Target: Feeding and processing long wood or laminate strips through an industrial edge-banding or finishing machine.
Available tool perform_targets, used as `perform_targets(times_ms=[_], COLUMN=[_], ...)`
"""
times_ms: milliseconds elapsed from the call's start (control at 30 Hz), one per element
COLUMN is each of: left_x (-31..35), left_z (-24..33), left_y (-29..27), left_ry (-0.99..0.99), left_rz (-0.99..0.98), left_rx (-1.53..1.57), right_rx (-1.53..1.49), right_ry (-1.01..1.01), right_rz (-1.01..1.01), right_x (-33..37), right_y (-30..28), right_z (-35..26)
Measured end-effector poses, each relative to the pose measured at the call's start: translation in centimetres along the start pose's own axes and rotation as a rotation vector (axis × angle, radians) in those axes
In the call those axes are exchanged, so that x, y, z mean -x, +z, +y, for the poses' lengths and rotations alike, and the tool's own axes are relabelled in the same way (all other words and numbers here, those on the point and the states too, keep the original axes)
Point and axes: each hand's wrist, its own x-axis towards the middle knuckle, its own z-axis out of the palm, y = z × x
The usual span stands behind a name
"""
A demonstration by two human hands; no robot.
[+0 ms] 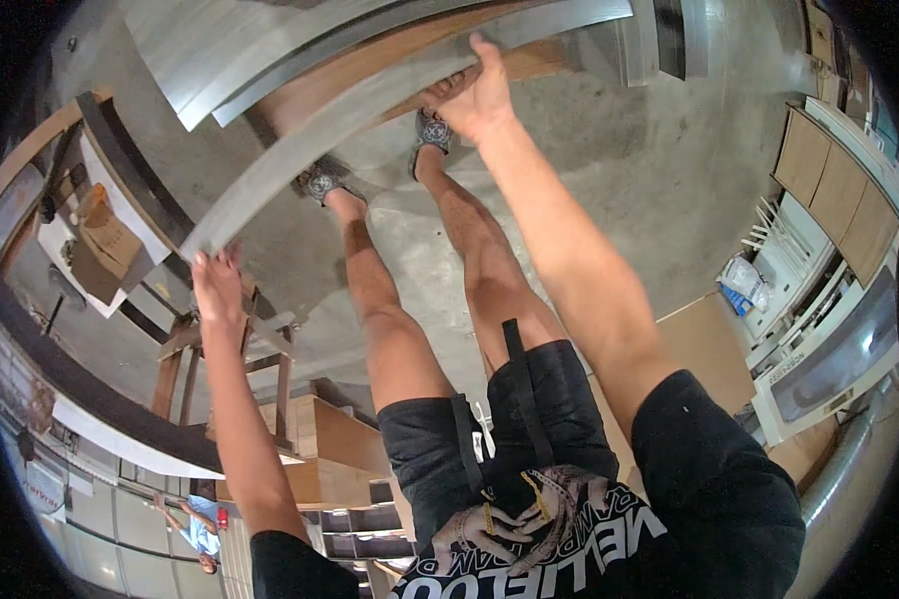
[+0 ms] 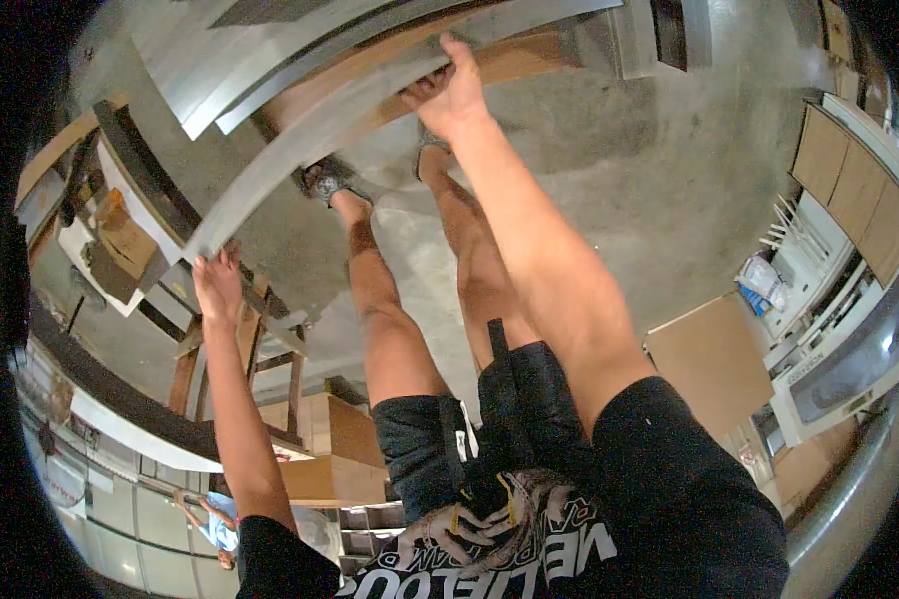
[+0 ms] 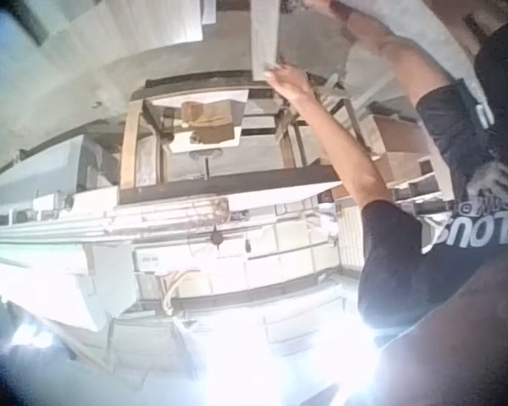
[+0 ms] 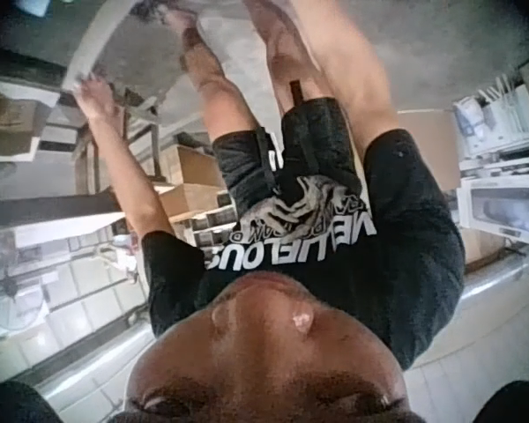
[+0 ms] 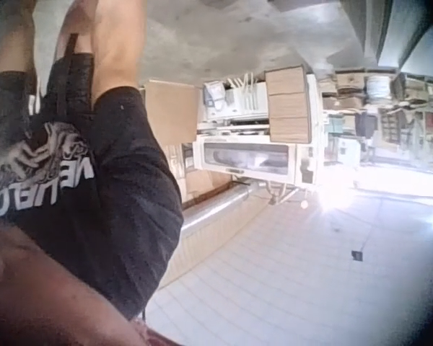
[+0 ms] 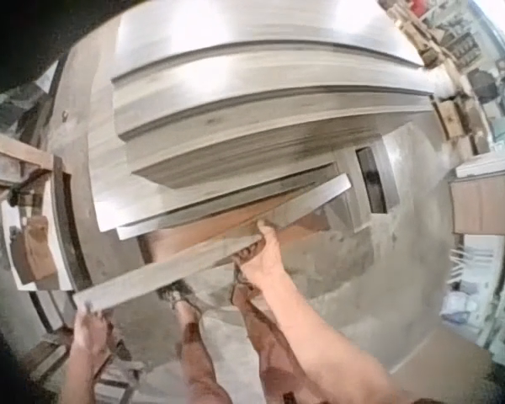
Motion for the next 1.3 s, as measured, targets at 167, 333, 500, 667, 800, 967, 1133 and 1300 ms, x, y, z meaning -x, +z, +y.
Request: perform_targets(times_ms=[167, 333, 500, 667, 800, 967, 1133, 1300], left_x=[-10.6, -17.0, -19.5, -19.3, -19.2, -20.2, -21.4, -18.1], left_z=[-0.1, 1.4, 2.2, 0.7, 1.7, 2.0, 3.2, 3.4], left_y=[0.2, -0.2, 0.3, 2.6, 4.5, 6.9, 3.0, 7.2], left_ry=[0.005, -0.014, -0.003, -0.045, -0.074, -0.115, 0.019, 0.787], left_rz=[-0.126, -0.222, -0.184, -0.004, 0.087, 0.167, 0.244, 0.303], left_rx=[-0.032, 0.097, 0.077, -0.035, 0.052, 0.129, -0.413, -1.383], right_rx=[-0.057, -0.023, -0.083, -0.035, -0.088, -0.029, 0.464, 1.329], right_ry=[0.005, -0.046, -0.088, -0.072, -0.108, -0.136, -0.187, 0.046], right_rz=[-0.058, -0.135, -0.075, -0.103, -0.173, -0.033, 0.179, -0.005], right_x=[-6.4, -7.1, -8.3, -9.7, -8.7, -10.2, -9.9, -8.6], right_y=[-0.3, 4.1, 4.7, 3.3, 5.2, 4.5, 4.0, 0.6], right_z=[-2.2, -3.1, -3.4, -4.3, -4.4, -5.7, -4.7, -10.2])
